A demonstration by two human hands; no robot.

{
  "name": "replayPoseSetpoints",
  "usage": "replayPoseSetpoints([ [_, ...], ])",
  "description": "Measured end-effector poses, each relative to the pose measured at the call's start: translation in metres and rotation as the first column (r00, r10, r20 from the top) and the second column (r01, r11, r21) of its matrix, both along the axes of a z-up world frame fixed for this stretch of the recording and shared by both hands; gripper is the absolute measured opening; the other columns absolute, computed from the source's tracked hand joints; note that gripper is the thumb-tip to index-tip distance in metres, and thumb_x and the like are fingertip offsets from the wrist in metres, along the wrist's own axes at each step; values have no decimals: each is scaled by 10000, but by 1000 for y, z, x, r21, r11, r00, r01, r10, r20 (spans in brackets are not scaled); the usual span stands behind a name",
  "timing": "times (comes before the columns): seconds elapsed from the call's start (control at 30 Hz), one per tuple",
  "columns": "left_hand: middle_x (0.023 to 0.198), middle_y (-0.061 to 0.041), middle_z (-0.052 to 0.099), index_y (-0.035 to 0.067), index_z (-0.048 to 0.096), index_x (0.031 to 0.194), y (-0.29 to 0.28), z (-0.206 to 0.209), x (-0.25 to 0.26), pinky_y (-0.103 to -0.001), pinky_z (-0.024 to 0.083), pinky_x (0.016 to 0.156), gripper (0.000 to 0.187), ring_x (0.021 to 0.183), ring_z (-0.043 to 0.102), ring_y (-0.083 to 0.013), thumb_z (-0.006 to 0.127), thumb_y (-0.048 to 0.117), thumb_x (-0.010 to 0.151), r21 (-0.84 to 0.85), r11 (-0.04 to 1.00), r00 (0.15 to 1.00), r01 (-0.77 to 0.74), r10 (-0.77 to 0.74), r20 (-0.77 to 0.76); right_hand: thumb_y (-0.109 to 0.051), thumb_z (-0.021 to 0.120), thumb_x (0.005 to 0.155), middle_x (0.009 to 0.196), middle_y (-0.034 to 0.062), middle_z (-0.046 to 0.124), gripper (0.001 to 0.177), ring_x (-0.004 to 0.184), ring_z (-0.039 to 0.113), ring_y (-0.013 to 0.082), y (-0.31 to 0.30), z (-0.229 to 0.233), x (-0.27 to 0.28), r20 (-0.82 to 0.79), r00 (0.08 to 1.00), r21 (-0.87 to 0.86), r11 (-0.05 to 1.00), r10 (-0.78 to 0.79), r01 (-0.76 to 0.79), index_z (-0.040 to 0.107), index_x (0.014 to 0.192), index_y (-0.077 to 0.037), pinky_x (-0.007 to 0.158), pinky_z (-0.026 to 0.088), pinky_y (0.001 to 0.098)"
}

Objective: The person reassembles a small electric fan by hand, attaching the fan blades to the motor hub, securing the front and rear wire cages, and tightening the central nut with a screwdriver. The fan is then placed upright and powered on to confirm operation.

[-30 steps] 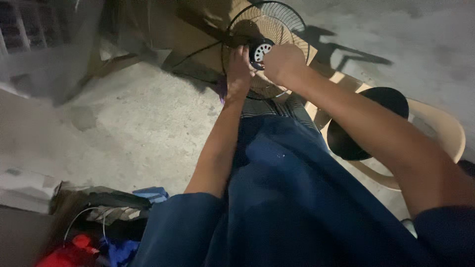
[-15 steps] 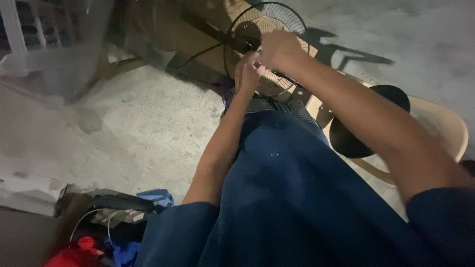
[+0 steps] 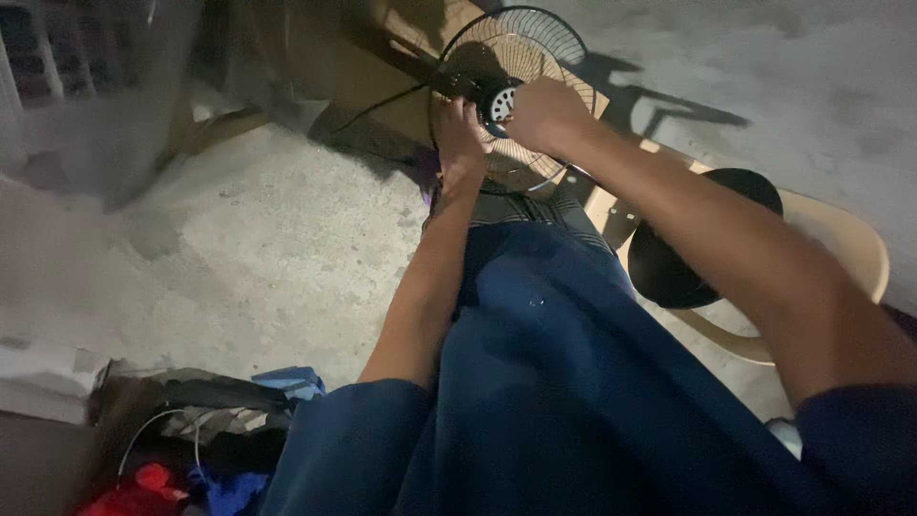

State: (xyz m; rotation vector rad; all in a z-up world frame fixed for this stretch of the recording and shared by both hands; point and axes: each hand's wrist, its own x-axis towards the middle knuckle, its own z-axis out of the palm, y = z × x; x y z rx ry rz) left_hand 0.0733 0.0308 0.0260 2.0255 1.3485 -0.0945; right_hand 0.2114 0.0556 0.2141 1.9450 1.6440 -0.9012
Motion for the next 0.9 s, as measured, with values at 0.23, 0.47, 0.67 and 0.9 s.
replayPoseSetpoints([
  [0.23, 1500, -188, 460, 71, 575, 1356, -11, 2, 11, -476, 437, 998, 709, 1313, 491, -387, 871, 243, 736, 17, 995, 987, -94, 91, 134, -161, 566, 906, 795, 223, 772, 271, 741, 785, 311, 11, 1, -3, -72, 973, -260, 946, -221, 196, 755, 834, 21, 704, 586, 401],
  [0.47, 1302, -113, 744, 105, 723, 1307, -17, -21, 19, -347, 585, 987, 233, 1112, 731, -259, 631, 232, 1134, -138, 985, 993, 105, -96, 75, -133, 654, 830, 913, 228, 695, 158, 831, 703, 345, -22, 12, -27, 69, 981, 603, 775, 183, -187, 717, 873, 5, 653, 594, 416],
  [0.67, 1474, -190, 539, 53, 460, 1486, -27, -41, 7, -378, 457, 1078, 669, 1307, 561, -327, 738, 180, 891, -346, 923, 850, -167, 313, 424, -125, 656, 846, 931, 155, 719, 153, 913, 717, 313, -38, 18, -4, 56, 892, 379, 817, 449, -435, 737, 926, -23, 692, 594, 429],
  [0.9, 1635, -166, 380, 72, 420, 1578, -42, -75, 6, -389, 351, 1218, 551, 1489, 391, -338, 564, -56, 1062, 27, 981, 936, -194, 177, 304, -260, 640, 885, 918, 213, 742, 290, 862, 733, 372, -26, 9, 1, 31, 985, -101, 981, 170, -166, 772, 930, -5, 757, 588, 479],
])
